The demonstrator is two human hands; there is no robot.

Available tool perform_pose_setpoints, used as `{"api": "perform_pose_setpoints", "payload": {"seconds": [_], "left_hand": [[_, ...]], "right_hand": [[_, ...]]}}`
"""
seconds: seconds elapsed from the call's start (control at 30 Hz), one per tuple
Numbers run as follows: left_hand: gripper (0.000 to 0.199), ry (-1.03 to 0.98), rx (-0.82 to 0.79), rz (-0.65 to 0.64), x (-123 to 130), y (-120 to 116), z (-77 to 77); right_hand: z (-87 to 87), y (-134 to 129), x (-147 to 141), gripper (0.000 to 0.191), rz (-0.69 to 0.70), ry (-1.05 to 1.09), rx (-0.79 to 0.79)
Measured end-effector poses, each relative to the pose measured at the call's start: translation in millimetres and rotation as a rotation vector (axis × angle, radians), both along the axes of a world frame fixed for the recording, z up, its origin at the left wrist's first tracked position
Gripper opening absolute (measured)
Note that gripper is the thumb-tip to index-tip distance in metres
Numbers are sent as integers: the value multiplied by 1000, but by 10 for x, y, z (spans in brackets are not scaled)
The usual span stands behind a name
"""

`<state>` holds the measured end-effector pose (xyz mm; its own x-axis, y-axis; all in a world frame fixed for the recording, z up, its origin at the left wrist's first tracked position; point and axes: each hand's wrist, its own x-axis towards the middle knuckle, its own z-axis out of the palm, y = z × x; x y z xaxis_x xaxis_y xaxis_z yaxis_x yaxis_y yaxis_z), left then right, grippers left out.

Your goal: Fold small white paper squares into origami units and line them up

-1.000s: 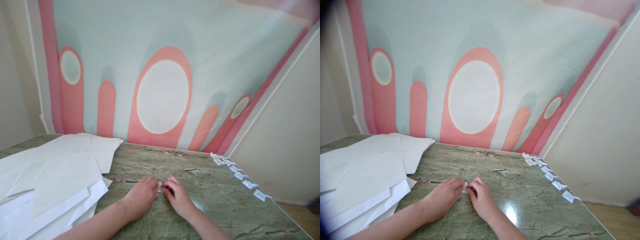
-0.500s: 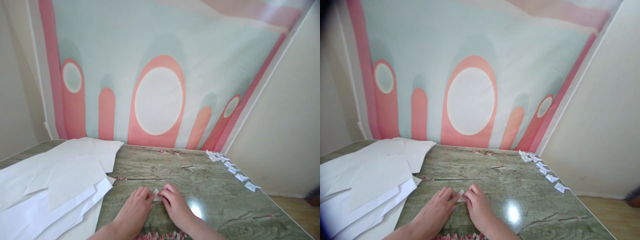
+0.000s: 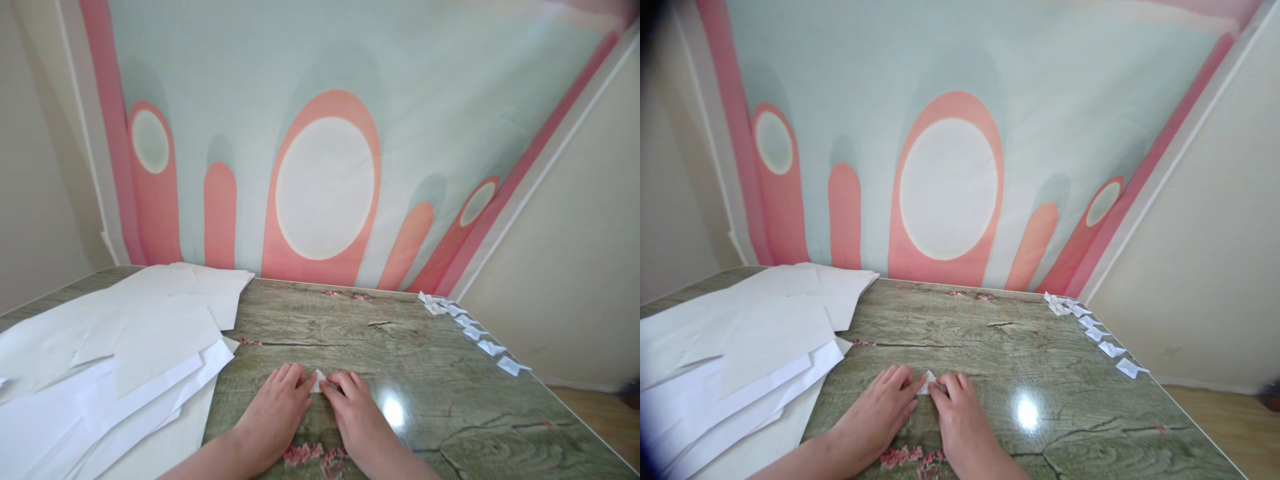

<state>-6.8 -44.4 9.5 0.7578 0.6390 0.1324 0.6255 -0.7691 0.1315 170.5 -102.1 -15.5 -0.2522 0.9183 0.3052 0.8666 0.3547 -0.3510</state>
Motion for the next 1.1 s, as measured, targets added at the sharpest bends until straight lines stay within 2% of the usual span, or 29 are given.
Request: {"api": "perform_pose_setpoints", "payload": {"seconds": [0.17,0.43,0.67,0.9,1.1], "left_hand": [[39,10,47,-7,-21,-55,-12],[39,111,116,27,1,-213,-159],[41,113,104,-13,-10,-181,-87],[42,105,111,-12,-13,-168,-86],[41,106,112,-17,-12,-158,-86]], "right_hand": [[9,8,34,38,22,5,3],[-8,4,60,39,53,51,6],[18,4,88,41,71,98,46],[14,-33,93,36,68,27,64],[4,-51,91,39,61,-50,81]]}}
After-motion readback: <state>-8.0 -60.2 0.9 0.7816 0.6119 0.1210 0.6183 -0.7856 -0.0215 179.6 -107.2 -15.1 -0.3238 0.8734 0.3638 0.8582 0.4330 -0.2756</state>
